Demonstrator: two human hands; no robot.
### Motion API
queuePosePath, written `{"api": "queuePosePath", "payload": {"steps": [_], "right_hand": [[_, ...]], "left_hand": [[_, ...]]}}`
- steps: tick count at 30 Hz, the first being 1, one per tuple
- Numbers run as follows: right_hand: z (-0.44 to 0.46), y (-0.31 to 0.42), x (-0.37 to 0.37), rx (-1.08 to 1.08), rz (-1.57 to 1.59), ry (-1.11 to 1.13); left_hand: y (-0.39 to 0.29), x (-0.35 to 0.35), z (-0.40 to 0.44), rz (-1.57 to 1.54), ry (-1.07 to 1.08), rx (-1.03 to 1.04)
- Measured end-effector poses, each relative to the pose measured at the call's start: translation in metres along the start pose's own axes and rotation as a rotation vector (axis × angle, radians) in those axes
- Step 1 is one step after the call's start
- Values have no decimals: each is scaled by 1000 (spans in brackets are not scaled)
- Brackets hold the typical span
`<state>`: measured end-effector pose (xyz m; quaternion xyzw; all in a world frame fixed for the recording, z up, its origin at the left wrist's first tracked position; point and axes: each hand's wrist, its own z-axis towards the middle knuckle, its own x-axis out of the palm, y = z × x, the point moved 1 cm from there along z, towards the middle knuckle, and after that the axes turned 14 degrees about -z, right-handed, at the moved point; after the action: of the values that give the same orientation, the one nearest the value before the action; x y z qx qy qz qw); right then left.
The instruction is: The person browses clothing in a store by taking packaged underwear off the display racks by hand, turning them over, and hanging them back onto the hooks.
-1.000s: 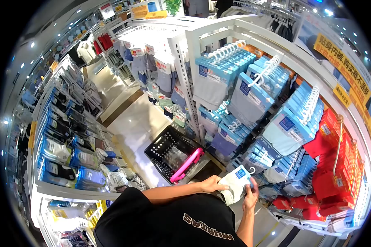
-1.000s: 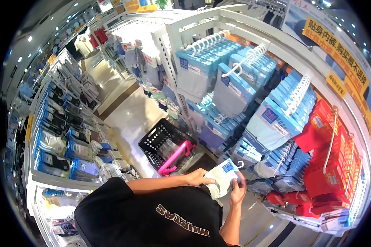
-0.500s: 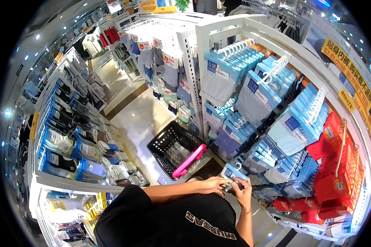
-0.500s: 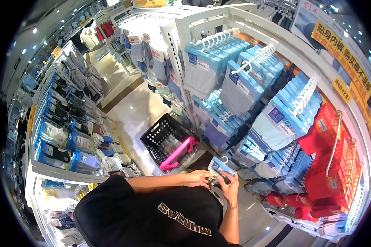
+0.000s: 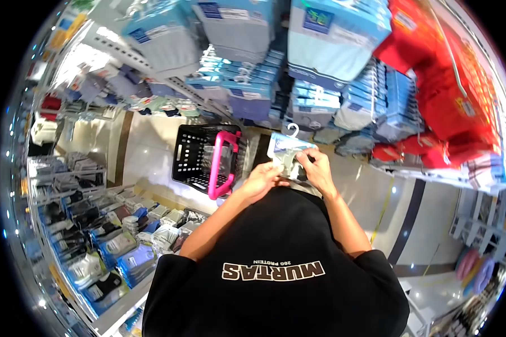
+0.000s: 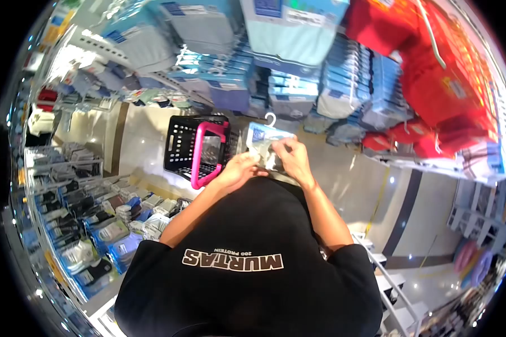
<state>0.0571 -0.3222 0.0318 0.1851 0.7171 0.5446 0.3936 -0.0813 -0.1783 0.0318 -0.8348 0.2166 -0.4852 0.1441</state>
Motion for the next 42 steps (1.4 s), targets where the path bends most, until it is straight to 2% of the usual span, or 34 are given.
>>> {"api": "queuePosePath", "payload": {"steps": [1,5,11,13,15,17,20,23,25,27,30,32,33,36,39,42], "right_hand": [[-1,2,2,119,129,19],[-3,-8,8,260,335,-58],[-6,-9,3,241,315,-60],[-6,-16,3,130,310,-68],[-9,-24,-3,224,322,-10],[-9,-32,-8,103,93,-129],[-16,-52,-27,387,25,-86],[-24,-90,-47,76,-159,-304],[-31,-106,-68,318,-216,-246],[-31,-179,-75,184,-295,-307],[-17,-209,-94,379,-371,-284],[2,-230,-99,308,-378,-399],[11,-237,-101,272,-380,-457],[38,-225,-104,278,-222,-440],[61,-211,-101,291,-349,-371],[76,-246,-83,175,-467,-409]], "left_hand": [[1,-2,0,-9,-32,28],[-1,-3,1,75,-37,54],[1,3,4,196,-74,80],[1,3,3,254,-90,79],[5,-4,5,314,-143,34],[9,-11,7,337,-154,37],[13,-17,9,481,-264,56],[13,-32,10,590,-333,101],[14,-38,8,573,-339,116],[15,-45,7,594,-312,109],[17,-48,7,632,-289,90],[17,-47,7,660,-273,85],[17,-47,6,674,-261,85],[14,-47,3,704,-237,95],[12,-41,-2,718,-231,105],[11,-38,-9,745,-203,105]]}}
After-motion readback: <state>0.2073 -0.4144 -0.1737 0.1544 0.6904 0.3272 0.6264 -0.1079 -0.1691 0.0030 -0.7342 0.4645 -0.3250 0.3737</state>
